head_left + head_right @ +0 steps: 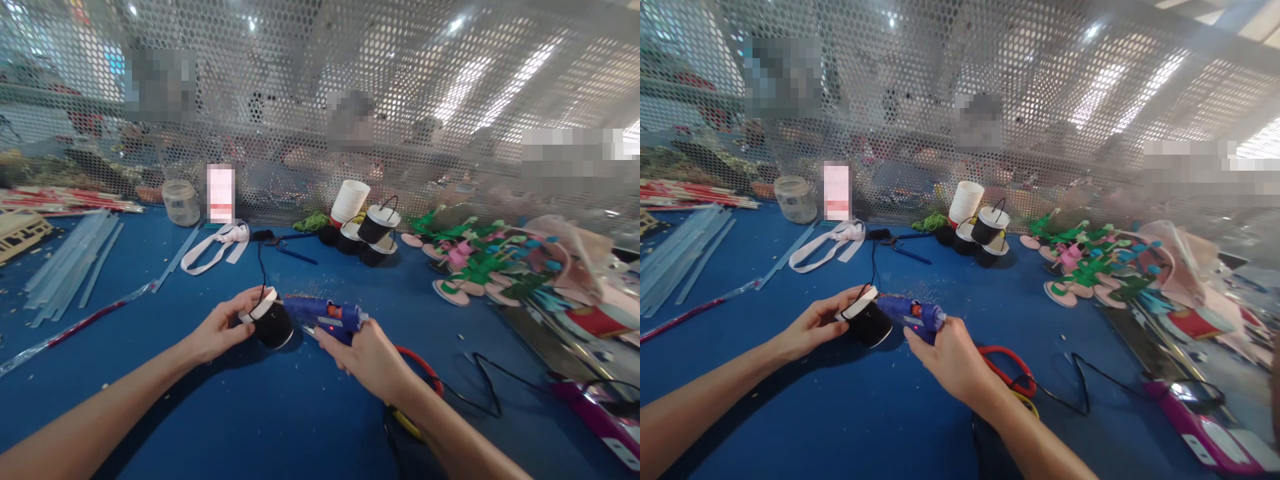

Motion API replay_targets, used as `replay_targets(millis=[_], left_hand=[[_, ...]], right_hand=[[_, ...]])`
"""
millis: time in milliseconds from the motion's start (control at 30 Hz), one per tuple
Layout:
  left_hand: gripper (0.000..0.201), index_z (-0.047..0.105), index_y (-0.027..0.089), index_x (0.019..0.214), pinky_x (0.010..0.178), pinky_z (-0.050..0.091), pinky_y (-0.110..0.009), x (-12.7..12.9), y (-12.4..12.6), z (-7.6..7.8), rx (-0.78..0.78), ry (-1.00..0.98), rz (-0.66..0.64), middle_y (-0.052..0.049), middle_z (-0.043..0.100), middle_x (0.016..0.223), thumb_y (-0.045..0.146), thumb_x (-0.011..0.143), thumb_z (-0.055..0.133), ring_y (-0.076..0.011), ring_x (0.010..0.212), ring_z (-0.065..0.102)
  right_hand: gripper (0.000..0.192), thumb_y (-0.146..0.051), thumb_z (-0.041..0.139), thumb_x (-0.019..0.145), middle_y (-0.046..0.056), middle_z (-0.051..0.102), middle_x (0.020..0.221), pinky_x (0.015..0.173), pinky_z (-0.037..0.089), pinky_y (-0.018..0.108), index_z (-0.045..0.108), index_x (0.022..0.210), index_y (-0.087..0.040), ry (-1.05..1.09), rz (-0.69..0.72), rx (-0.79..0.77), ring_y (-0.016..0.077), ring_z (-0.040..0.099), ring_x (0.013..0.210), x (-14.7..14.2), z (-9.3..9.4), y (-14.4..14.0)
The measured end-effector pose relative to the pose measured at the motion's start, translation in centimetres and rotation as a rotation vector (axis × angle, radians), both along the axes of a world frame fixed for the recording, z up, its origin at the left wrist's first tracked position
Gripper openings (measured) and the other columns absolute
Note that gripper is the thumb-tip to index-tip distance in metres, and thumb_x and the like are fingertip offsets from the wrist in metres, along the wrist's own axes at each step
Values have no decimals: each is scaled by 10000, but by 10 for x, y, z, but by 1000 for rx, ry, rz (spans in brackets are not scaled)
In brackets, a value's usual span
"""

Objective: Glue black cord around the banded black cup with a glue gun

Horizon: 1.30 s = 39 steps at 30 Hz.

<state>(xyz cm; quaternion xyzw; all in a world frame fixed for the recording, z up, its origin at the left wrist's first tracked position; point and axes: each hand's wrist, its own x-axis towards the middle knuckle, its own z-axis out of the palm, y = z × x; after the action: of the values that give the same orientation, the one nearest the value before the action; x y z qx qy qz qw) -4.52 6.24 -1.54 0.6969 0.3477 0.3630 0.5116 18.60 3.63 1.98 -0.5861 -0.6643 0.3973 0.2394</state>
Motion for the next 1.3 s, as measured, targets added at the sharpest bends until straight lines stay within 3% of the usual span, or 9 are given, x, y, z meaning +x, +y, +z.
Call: replay_targets(millis=[167,400,633,767,900,1133,1300], left_hand=[[160,490,160,721,987,186,-472,0,-1,1,12,-9,-6,-126,415,1286,314,741,526,-279,1236,268],[184,489,158,726,992,195,-457,1,-1,1,18,4,6,-131,421,1281,336,743,529,-270,1238,272],[148,512,151,790,1003,185,-441,0,-1,-2,32,10,1,-136,363,1320,297,766,508,-267,1242,265],[146,483,150,743,1001,184,-441,1,-2,-1,40,-15,-12,-142,357,1322,292,769,506,-260,1240,269],[173,435,156,682,992,195,-450,0,-1,0,29,-33,-15,-145,371,1312,286,762,516,-268,1230,287],[217,514,147,791,991,198,-456,1,-1,1,5,-6,7,-158,387,1296,357,735,528,-285,1233,273],[227,500,144,713,995,202,-445,1,-1,0,-12,-44,20,-158,383,1298,368,731,534,-286,1233,275]], right_hand=[[266,-374,482,732,-35,463,410,327,347,185,500,564,-169,-8,29,27,81,436,344,-1,2,-3],[203,-331,516,708,-31,484,464,362,359,196,481,576,-180,-4,11,181,82,420,380,-4,-3,-8],[127,-257,458,740,-18,518,550,474,399,210,495,639,-191,-78,117,318,99,461,469,-12,-3,-18],[114,-267,469,738,-6,535,582,501,414,219,500,664,-186,-52,109,294,109,480,498,-12,-5,-18],[171,-310,486,719,-14,504,504,410,383,208,513,614,-177,-20,43,193,105,466,435,-7,-2,-11],[236,-340,468,727,-39,440,390,326,337,196,477,561,-173,-19,-4,70,82,413,326,-4,3,3],[274,-344,480,713,-41,429,360,333,357,202,407,497,-193,-27,-24,69,88,424,315,-5,0,8]])
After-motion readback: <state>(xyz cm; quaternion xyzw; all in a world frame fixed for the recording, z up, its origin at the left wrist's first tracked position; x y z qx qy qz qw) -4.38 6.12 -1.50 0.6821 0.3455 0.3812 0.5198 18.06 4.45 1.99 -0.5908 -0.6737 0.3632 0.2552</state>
